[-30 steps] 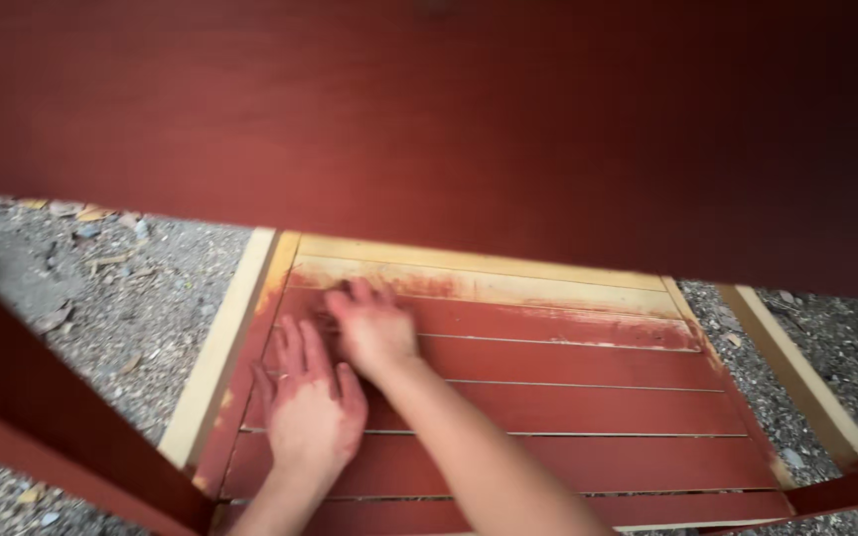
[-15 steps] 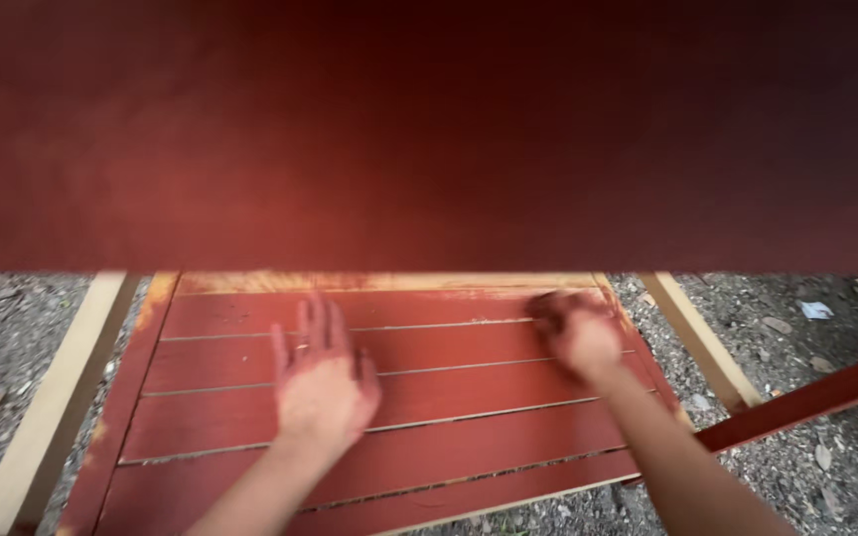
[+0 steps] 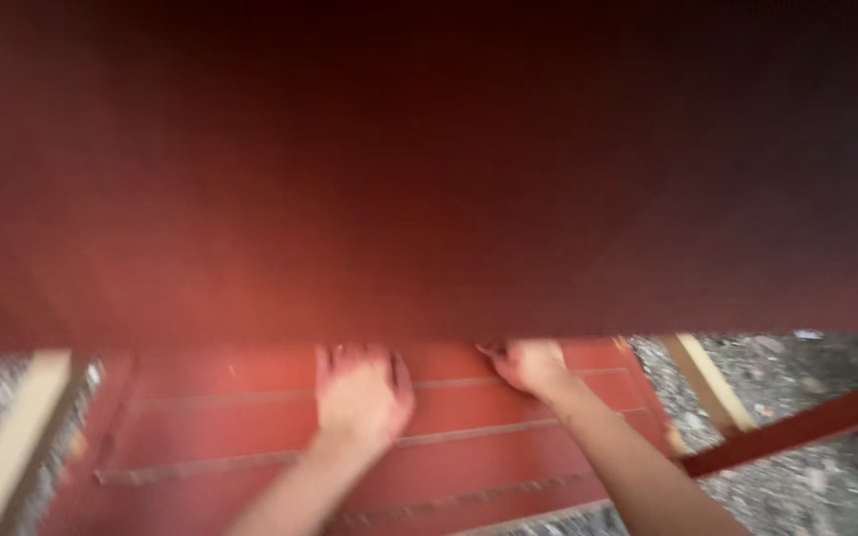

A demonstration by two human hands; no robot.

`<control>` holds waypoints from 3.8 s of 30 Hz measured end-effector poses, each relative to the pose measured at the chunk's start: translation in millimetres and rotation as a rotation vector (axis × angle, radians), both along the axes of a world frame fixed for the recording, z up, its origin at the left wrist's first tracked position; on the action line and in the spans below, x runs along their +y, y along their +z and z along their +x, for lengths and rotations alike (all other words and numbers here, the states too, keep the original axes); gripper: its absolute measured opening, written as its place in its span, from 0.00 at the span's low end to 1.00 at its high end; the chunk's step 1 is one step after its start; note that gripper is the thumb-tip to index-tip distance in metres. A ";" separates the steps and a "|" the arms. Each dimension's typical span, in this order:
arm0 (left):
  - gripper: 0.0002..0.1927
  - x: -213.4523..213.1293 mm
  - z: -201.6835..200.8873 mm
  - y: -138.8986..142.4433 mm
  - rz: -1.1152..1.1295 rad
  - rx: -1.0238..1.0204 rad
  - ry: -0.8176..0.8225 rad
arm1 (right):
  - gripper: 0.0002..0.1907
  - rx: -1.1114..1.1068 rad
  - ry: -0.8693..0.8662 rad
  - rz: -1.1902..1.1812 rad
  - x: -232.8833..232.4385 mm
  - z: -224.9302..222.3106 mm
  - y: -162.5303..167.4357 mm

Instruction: The person applies reddish-brown stain to a wooden shelving unit using a cloth. They wipe the stain across the slatted shelves and frame, periodically dipping the cloth into a small container to reload stain. The work continues across multiple shelves and side rails.

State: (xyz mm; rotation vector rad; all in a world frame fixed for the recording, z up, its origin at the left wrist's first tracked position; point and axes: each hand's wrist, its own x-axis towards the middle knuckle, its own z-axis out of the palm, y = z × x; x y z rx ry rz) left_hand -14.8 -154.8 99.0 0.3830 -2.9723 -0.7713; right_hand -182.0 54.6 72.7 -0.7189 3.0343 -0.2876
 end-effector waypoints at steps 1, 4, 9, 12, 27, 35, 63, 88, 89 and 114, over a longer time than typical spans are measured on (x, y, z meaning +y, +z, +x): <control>0.26 0.4 -0.1 0.6 0.023 0.130 0.015 | 0.19 0.066 0.009 0.029 -7.0 -12.1 0.4; 0.26 2.8 0.5 -3.4 -0.030 0.166 0.029 | 0.19 0.190 0.041 0.195 -16.9 -35.7 -8.6; 0.32 -3.8 1.3 -22.1 -0.079 0.167 0.050 | 0.19 0.063 0.304 -0.105 27.6 -16.4 -12.8; 0.38 -5.1 1.5 -33.6 -0.138 0.239 0.034 | 0.20 0.068 0.258 -0.031 21.9 -4.2 -0.2; 0.40 -45.9 -2.1 -48.6 -0.249 0.106 0.098 | 0.21 0.026 -0.157 0.346 31.6 -41.8 10.7; 0.39 -50.1 8.0 -43.7 -0.233 0.158 0.124 | 0.20 0.327 0.299 -0.095 -111.9 3.0 -33.0; 0.39 64.5 11.2 2.9 -0.423 -0.153 -0.378 | 0.14 0.249 -0.118 0.032 44.5 -16.1 -10.6; 0.38 171.7 -29.3 -60.3 -0.036 0.226 -0.027 | 0.14 0.216 -0.271 0.004 78.9 -58.7 -5.5; 0.38 165.3 -36.9 -57.3 -0.088 0.184 -0.046 | 0.14 0.213 -0.256 -0.016 84.3 -51.6 -8.1; 0.40 117.5 -87.5 -37.4 -0.170 -0.170 -0.124 | 0.37 0.437 -0.422 0.156 129.0 -112.0 -34.4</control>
